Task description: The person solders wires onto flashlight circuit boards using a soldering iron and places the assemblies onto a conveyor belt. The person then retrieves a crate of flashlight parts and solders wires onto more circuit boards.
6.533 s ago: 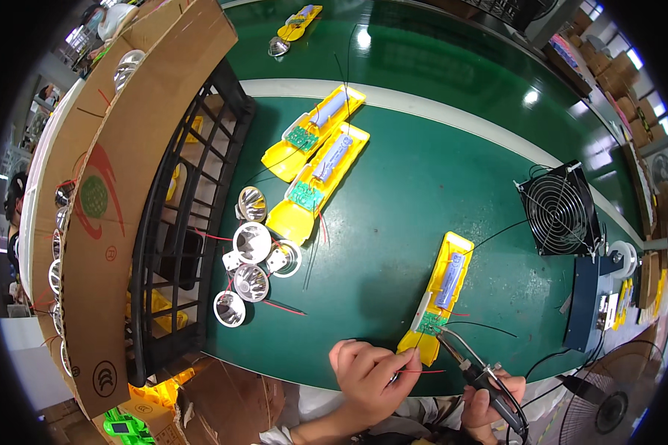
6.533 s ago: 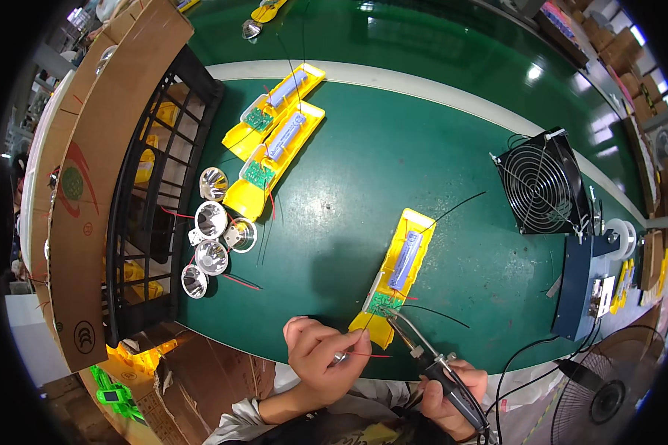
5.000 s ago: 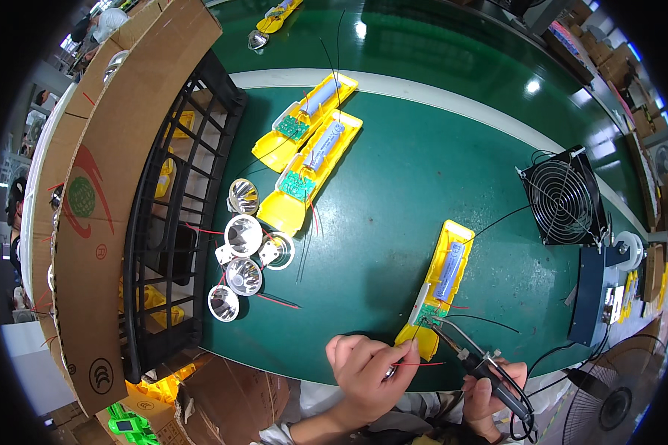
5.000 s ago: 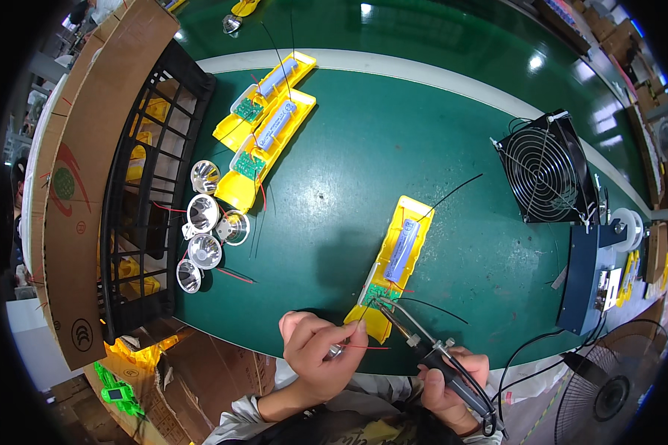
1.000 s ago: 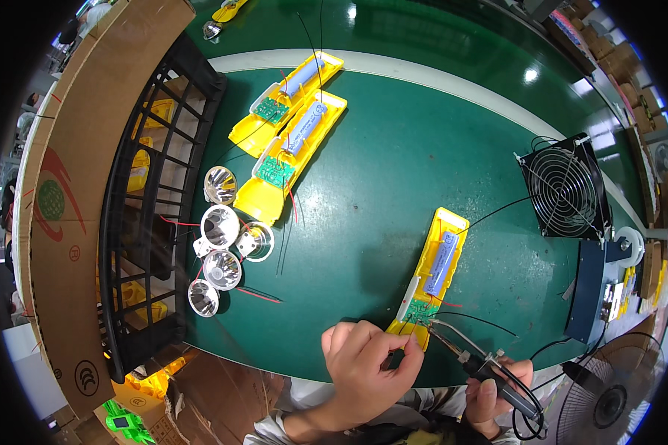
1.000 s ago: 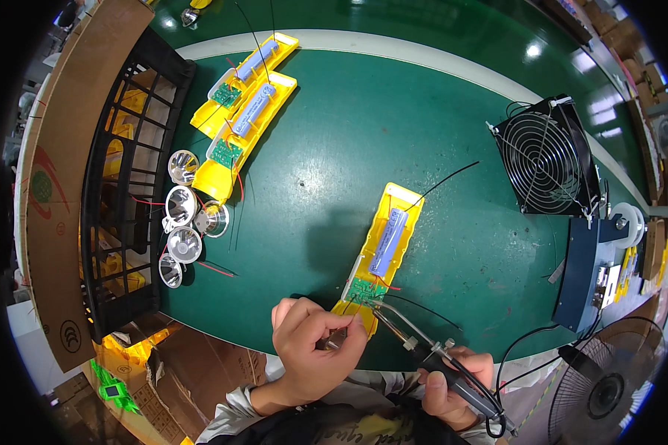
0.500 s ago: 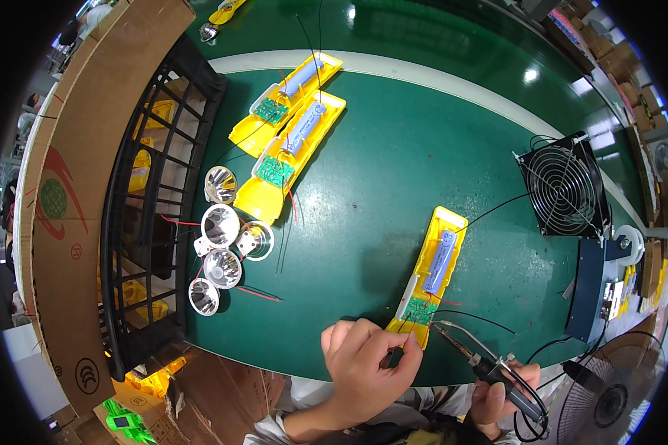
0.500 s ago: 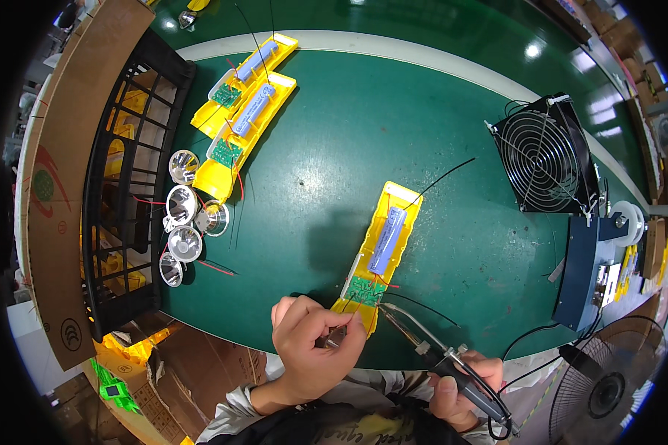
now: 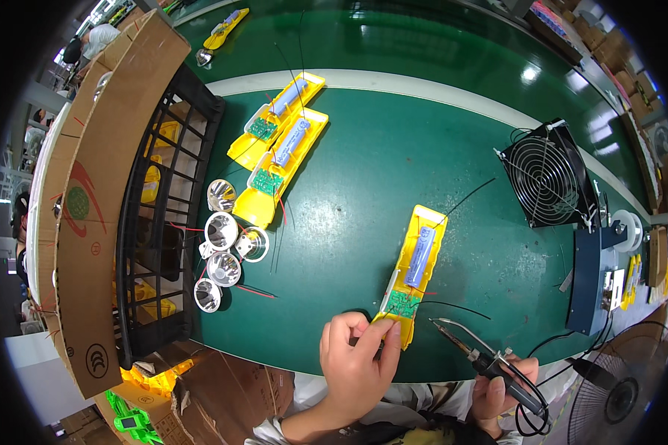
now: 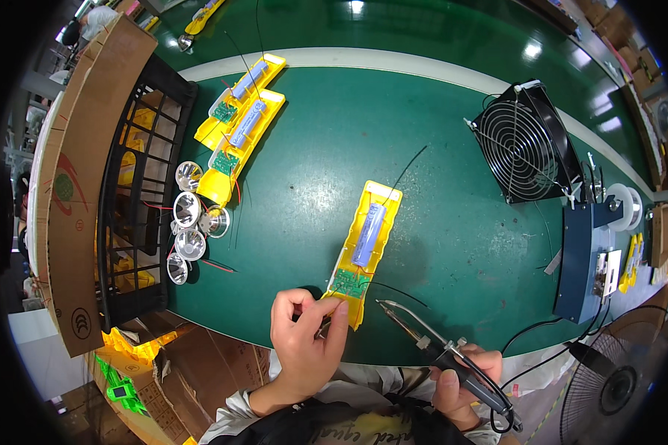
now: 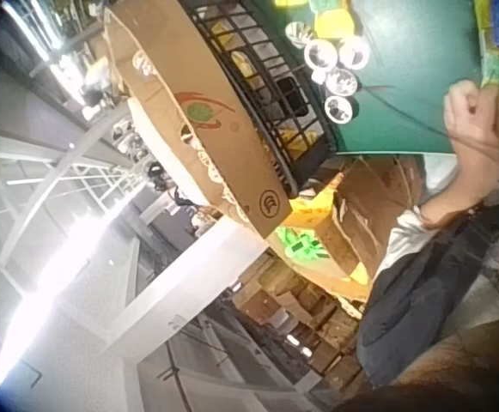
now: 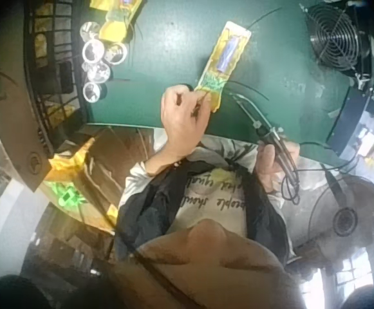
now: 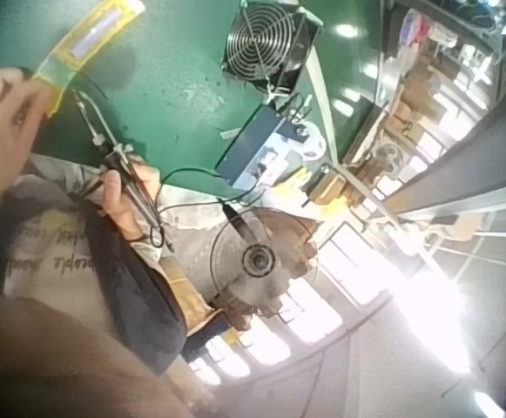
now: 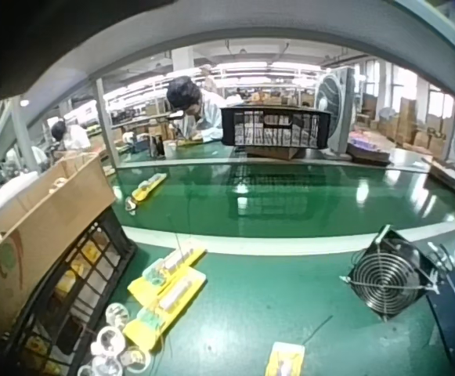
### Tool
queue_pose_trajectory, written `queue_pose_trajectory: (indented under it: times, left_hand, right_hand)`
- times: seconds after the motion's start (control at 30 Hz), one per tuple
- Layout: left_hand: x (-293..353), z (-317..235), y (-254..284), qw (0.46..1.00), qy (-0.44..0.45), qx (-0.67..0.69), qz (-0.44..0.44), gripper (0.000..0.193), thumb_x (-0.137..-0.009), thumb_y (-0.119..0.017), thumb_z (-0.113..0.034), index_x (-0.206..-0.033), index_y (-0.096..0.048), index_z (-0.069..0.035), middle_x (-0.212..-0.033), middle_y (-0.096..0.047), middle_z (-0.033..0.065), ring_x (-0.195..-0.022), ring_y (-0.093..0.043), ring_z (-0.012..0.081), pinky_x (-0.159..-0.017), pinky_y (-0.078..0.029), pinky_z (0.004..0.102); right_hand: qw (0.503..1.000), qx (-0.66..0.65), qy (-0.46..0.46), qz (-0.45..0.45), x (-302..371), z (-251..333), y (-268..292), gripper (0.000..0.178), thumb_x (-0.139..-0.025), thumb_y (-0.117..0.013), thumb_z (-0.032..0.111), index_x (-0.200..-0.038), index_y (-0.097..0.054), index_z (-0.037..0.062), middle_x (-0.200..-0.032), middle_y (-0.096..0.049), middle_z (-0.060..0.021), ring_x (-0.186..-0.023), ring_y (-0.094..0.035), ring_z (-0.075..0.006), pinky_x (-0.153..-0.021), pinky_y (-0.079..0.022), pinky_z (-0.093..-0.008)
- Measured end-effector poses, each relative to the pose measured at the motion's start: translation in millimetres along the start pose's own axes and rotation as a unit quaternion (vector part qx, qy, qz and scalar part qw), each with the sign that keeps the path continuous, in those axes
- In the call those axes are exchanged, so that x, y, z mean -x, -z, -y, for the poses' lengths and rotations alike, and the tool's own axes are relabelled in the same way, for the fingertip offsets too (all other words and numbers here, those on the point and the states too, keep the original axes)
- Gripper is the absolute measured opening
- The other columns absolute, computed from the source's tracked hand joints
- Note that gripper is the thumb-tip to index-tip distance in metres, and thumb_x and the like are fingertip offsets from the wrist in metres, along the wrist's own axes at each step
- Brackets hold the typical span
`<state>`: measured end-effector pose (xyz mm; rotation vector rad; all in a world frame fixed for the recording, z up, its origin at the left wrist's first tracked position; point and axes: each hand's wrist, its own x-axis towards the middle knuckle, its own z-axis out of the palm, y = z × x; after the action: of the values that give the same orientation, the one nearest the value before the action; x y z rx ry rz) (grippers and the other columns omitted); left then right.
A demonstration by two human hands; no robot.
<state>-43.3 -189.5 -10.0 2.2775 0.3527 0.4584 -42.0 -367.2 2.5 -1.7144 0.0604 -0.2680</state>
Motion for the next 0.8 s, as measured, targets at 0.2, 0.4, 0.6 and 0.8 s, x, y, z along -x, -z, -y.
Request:
queue_pose_trajectory:
  times: [0.2, 0.4, 0.6, 0.8]
  left_hand:
    - [4, -5, -2, 0.999, 0.028, -0.013, 0.005, 0.005, -0.072, -0.064, 0.000, -0.076, -0.061, -0.002, -0.076, -0.044, 0.0064, -0.062, -0.045, 0.0149, -0.054, -0.039, 0.0254]
    - [5, -15, 3, 0.997, 0.054, 0.054, 0.009, 0.047, -0.068, -0.071, -0.008, -0.107, -0.046, 0.002, -0.086, -0.045, 0.0102, -0.071, -0.048, 0.0167, -0.060, -0.043, 0.0259]
    - [-34, -17, -4, 0.971, 0.026, -0.105, 0.214, 0.060, -0.071, -0.070, -0.028, -0.106, -0.037, 0.007, -0.092, -0.045, 0.0215, -0.082, -0.049, 0.0372, -0.072, -0.043, 0.0403]
    - [-175, -7, -48, 0.975, -0.086, -0.183, 0.096, 0.046, -0.073, -0.069, -0.023, -0.097, -0.044, 0.007, -0.093, -0.048, 0.0228, -0.084, -0.051, 0.0383, -0.071, -0.044, 0.0430]
  right_hand:
    - [1.000, -0.015, -0.020, -0.003, 4, -11, 17, 0.040, -0.075, -0.061, 0.032, -0.083, -0.036, 0.0027, -0.058, -0.044, -0.0033, -0.042, -0.038, -0.0059, -0.041, -0.030, -0.0159]
    - [0.999, -0.047, -0.012, -0.011, 3, -20, 34, 0.033, -0.077, -0.059, 0.025, -0.084, -0.037, 0.0016, -0.052, -0.050, -0.0036, -0.046, -0.045, -0.0081, -0.048, -0.038, -0.0199]
    - [0.997, -0.065, -0.016, -0.033, -8, -37, 44, 0.032, -0.075, -0.058, 0.023, -0.085, -0.036, 0.0011, -0.063, -0.044, -0.0046, -0.045, -0.042, -0.0067, -0.042, -0.032, -0.0155]
    - [0.995, -0.074, 0.005, -0.060, -19, -47, 59, 0.030, -0.079, -0.056, 0.025, -0.083, -0.037, 0.0027, -0.055, -0.048, -0.0040, -0.042, -0.041, -0.0057, -0.042, -0.033, -0.0159]
